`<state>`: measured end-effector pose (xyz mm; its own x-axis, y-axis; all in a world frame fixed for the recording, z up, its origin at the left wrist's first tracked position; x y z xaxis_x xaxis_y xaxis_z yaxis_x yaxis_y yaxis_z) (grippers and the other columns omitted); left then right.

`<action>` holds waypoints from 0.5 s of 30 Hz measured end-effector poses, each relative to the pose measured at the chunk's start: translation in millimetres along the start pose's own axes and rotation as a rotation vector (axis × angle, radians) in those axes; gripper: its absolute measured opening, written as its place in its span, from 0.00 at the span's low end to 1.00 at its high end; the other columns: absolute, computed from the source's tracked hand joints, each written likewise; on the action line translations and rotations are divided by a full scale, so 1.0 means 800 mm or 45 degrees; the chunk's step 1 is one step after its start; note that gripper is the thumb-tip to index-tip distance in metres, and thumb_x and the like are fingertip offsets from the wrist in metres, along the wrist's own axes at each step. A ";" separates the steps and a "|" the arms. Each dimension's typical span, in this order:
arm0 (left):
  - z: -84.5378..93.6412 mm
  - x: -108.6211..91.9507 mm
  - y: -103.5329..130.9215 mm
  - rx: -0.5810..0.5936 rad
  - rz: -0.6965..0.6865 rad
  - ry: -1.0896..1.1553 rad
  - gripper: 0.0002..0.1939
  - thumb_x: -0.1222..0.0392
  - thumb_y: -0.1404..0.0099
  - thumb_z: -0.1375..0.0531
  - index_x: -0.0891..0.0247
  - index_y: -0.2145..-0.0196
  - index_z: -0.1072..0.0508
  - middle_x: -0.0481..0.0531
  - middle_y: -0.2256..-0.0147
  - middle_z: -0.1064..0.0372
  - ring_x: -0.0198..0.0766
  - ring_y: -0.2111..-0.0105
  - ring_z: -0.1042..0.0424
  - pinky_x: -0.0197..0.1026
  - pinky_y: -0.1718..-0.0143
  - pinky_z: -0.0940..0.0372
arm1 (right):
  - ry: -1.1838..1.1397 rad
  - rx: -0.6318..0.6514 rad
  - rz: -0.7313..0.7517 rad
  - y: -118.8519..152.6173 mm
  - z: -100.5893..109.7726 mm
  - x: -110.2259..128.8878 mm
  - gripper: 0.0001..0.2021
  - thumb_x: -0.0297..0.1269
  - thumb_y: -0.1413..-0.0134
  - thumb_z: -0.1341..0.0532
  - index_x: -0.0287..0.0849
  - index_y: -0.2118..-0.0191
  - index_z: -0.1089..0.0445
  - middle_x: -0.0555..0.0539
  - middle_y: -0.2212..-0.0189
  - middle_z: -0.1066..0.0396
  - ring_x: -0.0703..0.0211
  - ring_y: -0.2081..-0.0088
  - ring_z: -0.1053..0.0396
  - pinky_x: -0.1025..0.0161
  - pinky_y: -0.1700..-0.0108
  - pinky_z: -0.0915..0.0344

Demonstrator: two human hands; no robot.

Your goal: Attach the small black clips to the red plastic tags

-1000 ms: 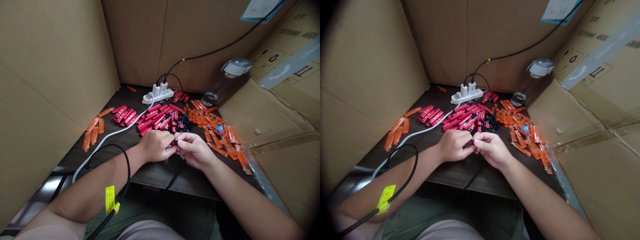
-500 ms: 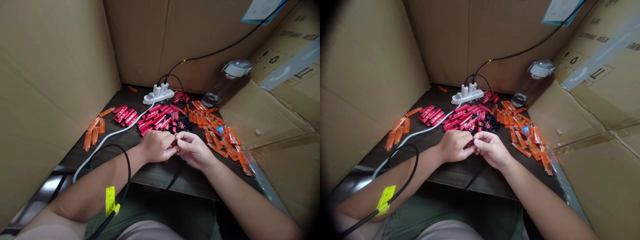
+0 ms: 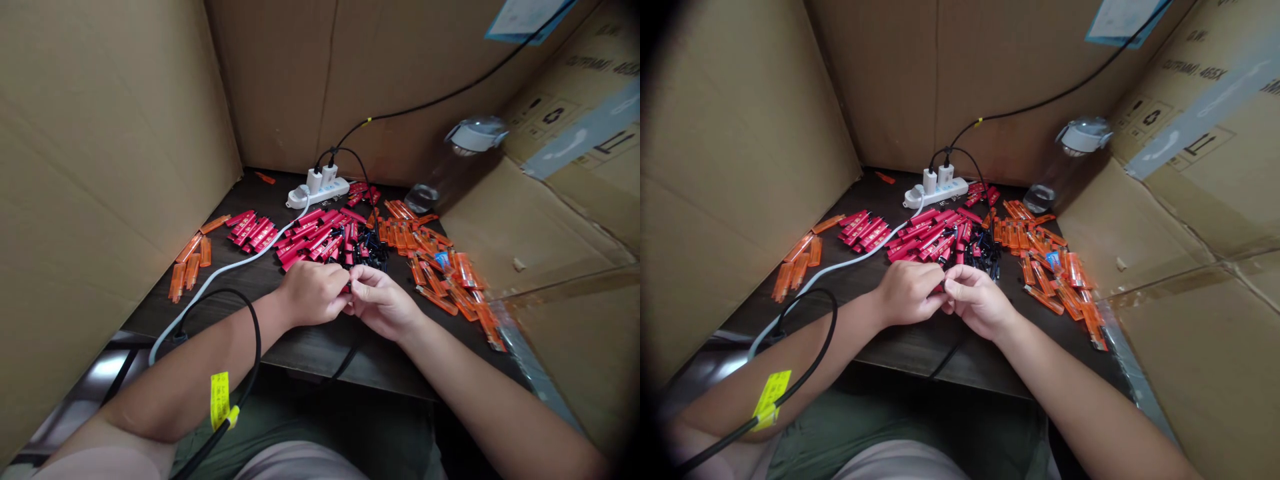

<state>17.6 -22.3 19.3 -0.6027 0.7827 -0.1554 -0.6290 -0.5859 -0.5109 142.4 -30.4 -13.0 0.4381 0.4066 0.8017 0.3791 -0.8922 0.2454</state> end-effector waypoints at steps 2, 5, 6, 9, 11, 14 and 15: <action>0.000 -0.001 0.000 -0.010 -0.009 0.003 0.08 0.58 0.41 0.44 0.64 0.71 0.28 0.50 0.76 0.29 0.39 0.77 0.30 0.39 0.80 0.45 | 0.014 -0.007 -0.001 0.000 0.000 0.000 0.13 0.35 0.64 0.26 0.41 0.73 0.29 0.55 0.79 0.32 0.68 0.79 0.35 0.70 0.76 0.37; -0.002 0.000 -0.001 -0.015 0.020 0.018 0.08 0.58 0.41 0.44 0.64 0.71 0.28 0.50 0.76 0.29 0.39 0.77 0.30 0.39 0.79 0.44 | 0.044 -0.021 -0.007 0.001 0.001 0.001 0.13 0.36 0.65 0.26 0.41 0.73 0.30 0.55 0.80 0.34 0.69 0.79 0.36 0.70 0.76 0.37; -0.002 0.000 -0.001 -0.015 0.033 0.025 0.08 0.57 0.42 0.43 0.64 0.71 0.28 0.50 0.75 0.28 0.39 0.77 0.30 0.39 0.79 0.43 | 0.050 -0.029 -0.011 0.001 0.002 0.001 0.13 0.36 0.65 0.26 0.41 0.73 0.30 0.55 0.80 0.34 0.69 0.79 0.36 0.70 0.76 0.37; -0.005 -0.001 -0.002 -0.023 0.060 0.042 0.10 0.54 0.42 0.42 0.63 0.70 0.27 0.51 0.74 0.28 0.39 0.75 0.29 0.39 0.78 0.42 | 0.077 -0.076 -0.027 0.002 0.005 0.001 0.14 0.37 0.66 0.26 0.41 0.74 0.30 0.55 0.81 0.36 0.69 0.79 0.37 0.71 0.76 0.38; -0.006 -0.001 -0.003 -0.037 0.089 0.030 0.12 0.51 0.43 0.42 0.63 0.70 0.26 0.51 0.74 0.27 0.39 0.75 0.28 0.39 0.79 0.42 | 0.113 -0.096 -0.041 0.003 0.005 0.002 0.14 0.39 0.66 0.26 0.41 0.74 0.30 0.54 0.81 0.37 0.69 0.79 0.37 0.70 0.76 0.38; -0.011 -0.001 -0.005 -0.042 0.117 0.044 0.18 0.44 0.43 0.42 0.62 0.70 0.25 0.50 0.73 0.26 0.39 0.73 0.26 0.38 0.78 0.42 | 0.204 -0.130 -0.080 0.005 0.007 0.005 0.13 0.40 0.64 0.27 0.41 0.75 0.29 0.52 0.81 0.36 0.68 0.80 0.37 0.69 0.76 0.37; -0.012 0.000 -0.006 -0.038 0.128 0.048 0.20 0.41 0.42 0.43 0.63 0.70 0.25 0.50 0.73 0.25 0.39 0.73 0.26 0.37 0.79 0.42 | 0.264 -0.155 -0.071 0.005 0.009 0.006 0.12 0.41 0.63 0.27 0.41 0.74 0.28 0.51 0.81 0.35 0.66 0.80 0.36 0.68 0.76 0.36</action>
<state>25.3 -17.6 13.5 -0.6427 0.7281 -0.2383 -0.5515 -0.6556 -0.5158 152.1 -30.1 -12.0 0.2375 0.4182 0.8768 0.2917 -0.8916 0.3463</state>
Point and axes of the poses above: each hand's wrist, its own y-axis away from the middle knuckle, its own z-axis out of the back of the hand, x = y × z, the point moved 4 cm from there along -y, towards the middle knuckle
